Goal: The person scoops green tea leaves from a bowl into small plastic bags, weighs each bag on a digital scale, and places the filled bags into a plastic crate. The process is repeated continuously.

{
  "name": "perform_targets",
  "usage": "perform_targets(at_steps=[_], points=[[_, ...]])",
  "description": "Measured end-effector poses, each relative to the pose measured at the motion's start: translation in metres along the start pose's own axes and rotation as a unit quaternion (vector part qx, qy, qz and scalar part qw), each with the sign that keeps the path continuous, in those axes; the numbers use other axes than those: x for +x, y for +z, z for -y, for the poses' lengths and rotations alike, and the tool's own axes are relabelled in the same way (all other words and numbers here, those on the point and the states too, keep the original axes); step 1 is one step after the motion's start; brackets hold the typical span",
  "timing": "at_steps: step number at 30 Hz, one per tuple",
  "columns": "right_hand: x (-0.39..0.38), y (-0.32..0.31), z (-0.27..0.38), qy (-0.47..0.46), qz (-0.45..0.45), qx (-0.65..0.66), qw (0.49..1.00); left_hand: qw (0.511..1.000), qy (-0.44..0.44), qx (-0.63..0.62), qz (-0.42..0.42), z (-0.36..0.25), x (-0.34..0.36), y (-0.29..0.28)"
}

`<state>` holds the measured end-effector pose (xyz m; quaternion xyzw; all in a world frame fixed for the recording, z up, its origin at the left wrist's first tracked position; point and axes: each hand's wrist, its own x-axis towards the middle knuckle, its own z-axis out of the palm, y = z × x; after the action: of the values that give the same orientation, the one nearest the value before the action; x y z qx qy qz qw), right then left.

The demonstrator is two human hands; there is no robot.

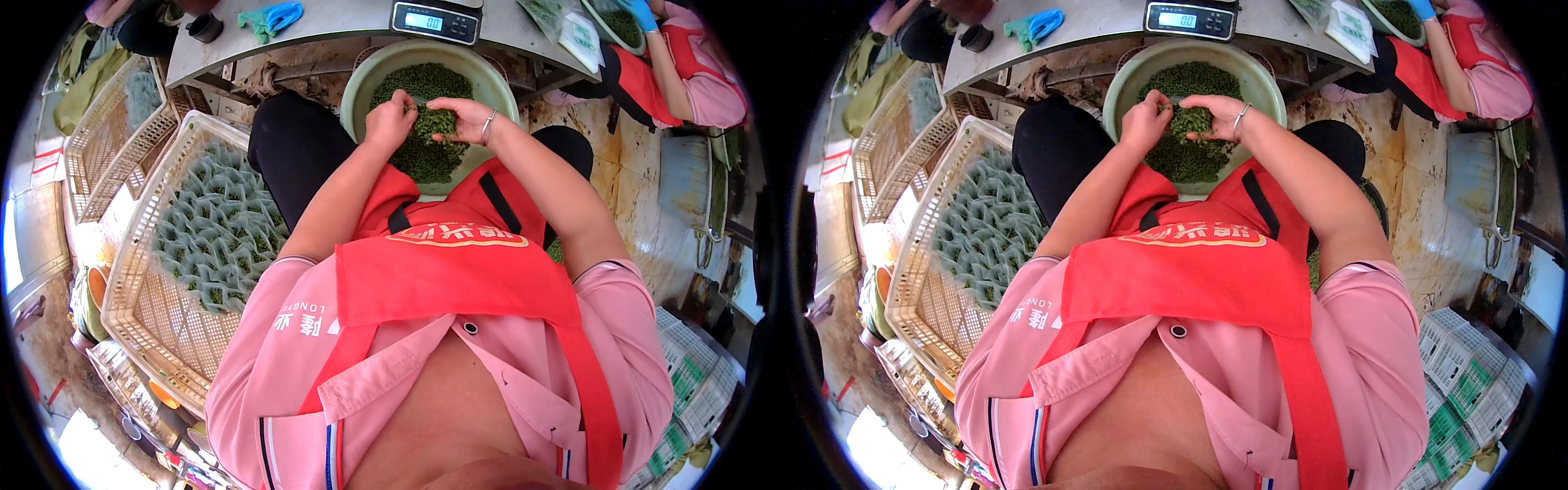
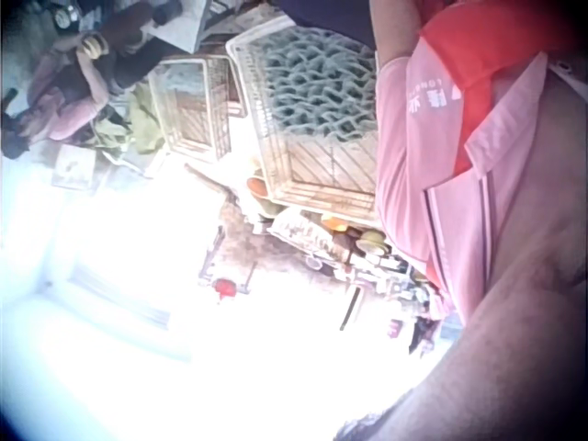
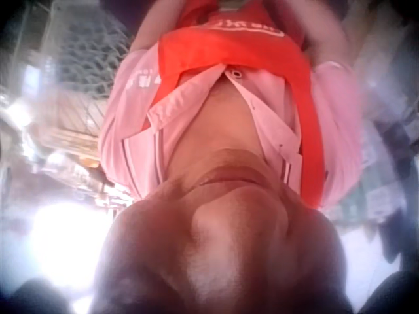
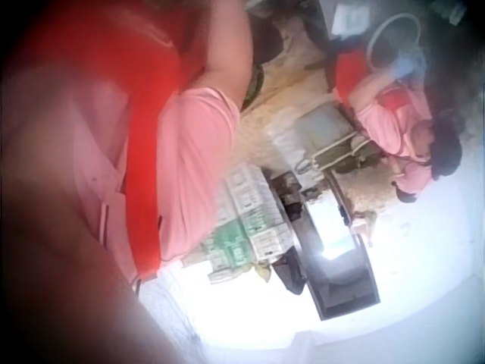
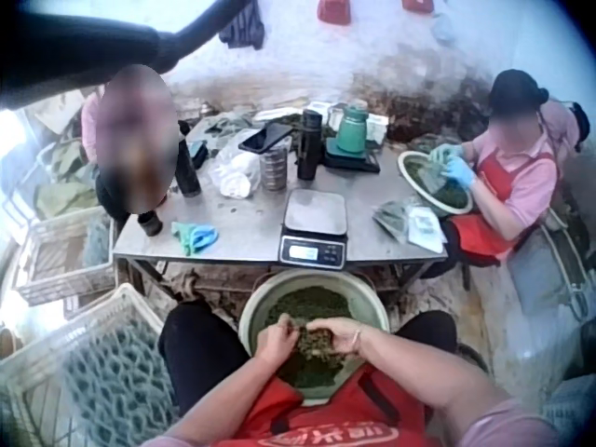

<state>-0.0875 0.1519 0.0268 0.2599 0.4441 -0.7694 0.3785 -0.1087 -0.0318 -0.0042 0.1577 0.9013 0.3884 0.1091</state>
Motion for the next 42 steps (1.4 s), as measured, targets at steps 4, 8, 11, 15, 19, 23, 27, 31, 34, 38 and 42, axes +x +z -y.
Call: perform_targets(at_steps=[4,8,11,15,19,23,27,31,34,38,42], points=[[-0.011,-0.001,0.005,-0.032,0.013,-0.039,0.999,0.998,-0.018,-0.06,-0.002,-0.002,0.003,0.002],[-0.014,0.015,0.01,-0.007,-0.065,-0.116,0.991,0.99,-0.037,-0.138,0.016,-0.003,0.002,0.003],[0.004,0.014,0.001,-0.019,-0.124,-0.166,0.978,0.998,0.02,-0.051,-0.025,0.001,0.001,0.007],[0.033,0.011,-0.017,-0.054,-0.213,-0.197,0.956,0.997,0.052,0.044,-0.025,-0.004,-0.003,0.006],[0.011,0.019,0.002,-0.061,-0.149,-0.116,0.98,1.0,-0.025,-0.007,-0.008,0.001,0.002,0.002],[-0.006,0.013,0.014,-0.104,-0.105,-0.139,0.979,0.994,-0.056,-0.082,-0.036,-0.002,0.005,-0.001],[-0.016,0.027,0.017,-0.176,-0.146,-0.335,0.914,0.983,-0.039,-0.165,-0.066,0.011,0.012,0.01],[-0.008,0.019,0.009,-0.225,-0.189,-0.39,0.872,0.944,-0.033,-0.326,-0.04,0.001,0.004,0.006],[-0.001,0.01,0.006,-0.179,-0.209,-0.381,0.883,0.932,-0.017,-0.359,-0.045,0.004,0.003,0.007],[0.008,-0.001,0.004,-0.112,-0.099,-0.302,0.941,0.96,0.007,-0.277,-0.029,-0.001,-0.001,-0.001],[0.043,-0.02,-0.024,-0.18,-0.183,-0.3,0.919,0.987,0.026,-0.154,-0.023,-0.013,-0.006,-0.009]])
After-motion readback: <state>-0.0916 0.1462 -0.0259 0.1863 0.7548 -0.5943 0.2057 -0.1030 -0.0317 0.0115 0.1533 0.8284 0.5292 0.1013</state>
